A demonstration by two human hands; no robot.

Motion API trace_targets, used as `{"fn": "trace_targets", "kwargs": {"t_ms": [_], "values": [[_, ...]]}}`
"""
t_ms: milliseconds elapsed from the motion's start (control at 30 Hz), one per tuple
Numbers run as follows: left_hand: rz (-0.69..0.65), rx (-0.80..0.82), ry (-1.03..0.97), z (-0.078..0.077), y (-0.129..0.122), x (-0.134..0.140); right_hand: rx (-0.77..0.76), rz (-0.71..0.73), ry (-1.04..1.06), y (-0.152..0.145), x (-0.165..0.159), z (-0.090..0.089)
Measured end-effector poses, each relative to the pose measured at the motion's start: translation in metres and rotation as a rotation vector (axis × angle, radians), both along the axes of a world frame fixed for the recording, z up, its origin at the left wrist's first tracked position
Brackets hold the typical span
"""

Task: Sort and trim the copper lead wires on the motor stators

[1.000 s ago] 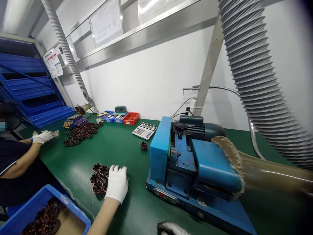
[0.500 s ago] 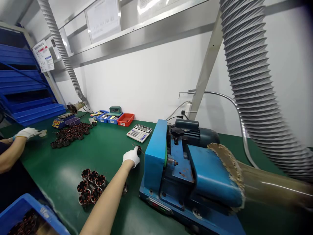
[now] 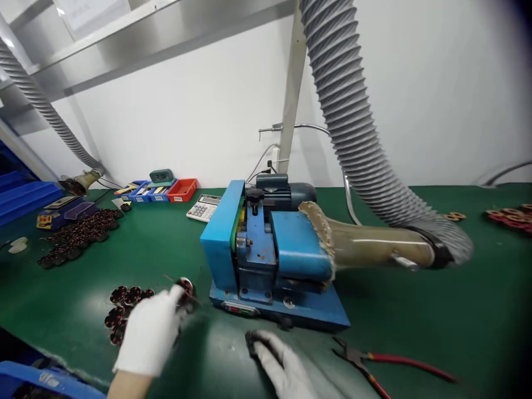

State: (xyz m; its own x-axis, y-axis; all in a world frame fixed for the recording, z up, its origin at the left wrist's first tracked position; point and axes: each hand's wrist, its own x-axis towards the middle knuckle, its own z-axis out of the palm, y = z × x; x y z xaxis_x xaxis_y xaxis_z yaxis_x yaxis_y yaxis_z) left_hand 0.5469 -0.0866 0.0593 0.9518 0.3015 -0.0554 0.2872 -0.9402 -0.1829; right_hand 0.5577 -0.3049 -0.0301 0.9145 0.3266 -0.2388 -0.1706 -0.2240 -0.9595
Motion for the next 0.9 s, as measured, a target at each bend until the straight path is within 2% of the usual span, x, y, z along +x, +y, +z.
{"fn": "trace_targets", "kwargs": {"t_ms": [100, 167, 267, 400, 533, 667, 767, 900], "values": [[-0.349, -0.087, 0.19, -0.033, -0.04, -0.035, 0.122, -0.06, -0.002, -0.01, 0.006, -0.004], [-0.444, -0.152, 0.177, -0.058, -0.063, -0.045, 0.126, -0.052, -0.039, -0.018, 0.006, -0.011], [-0.444, -0.331, -0.045, -0.088, -0.078, -0.058, 0.057, 0.028, -0.119, -0.033, -0.001, -0.019], [-0.324, -0.645, -0.333, -0.115, -0.071, -0.073, -0.108, 0.174, -0.376, -0.044, -0.015, -0.019], [-0.211, -0.794, -0.408, -0.129, -0.065, -0.077, -0.361, 0.299, -0.609, -0.029, -0.021, -0.017], [-0.219, -0.79, -0.45, -0.13, -0.066, -0.074, -0.472, 0.231, -0.771, -0.029, -0.023, -0.019], [-0.29, -0.75, -0.492, -0.131, -0.064, -0.074, -0.545, 0.098, -0.783, -0.065, -0.02, -0.021], [-0.388, -0.675, -0.546, -0.137, -0.06, -0.071, -0.678, -0.234, -0.675, -0.134, 0.006, -0.016]]}}
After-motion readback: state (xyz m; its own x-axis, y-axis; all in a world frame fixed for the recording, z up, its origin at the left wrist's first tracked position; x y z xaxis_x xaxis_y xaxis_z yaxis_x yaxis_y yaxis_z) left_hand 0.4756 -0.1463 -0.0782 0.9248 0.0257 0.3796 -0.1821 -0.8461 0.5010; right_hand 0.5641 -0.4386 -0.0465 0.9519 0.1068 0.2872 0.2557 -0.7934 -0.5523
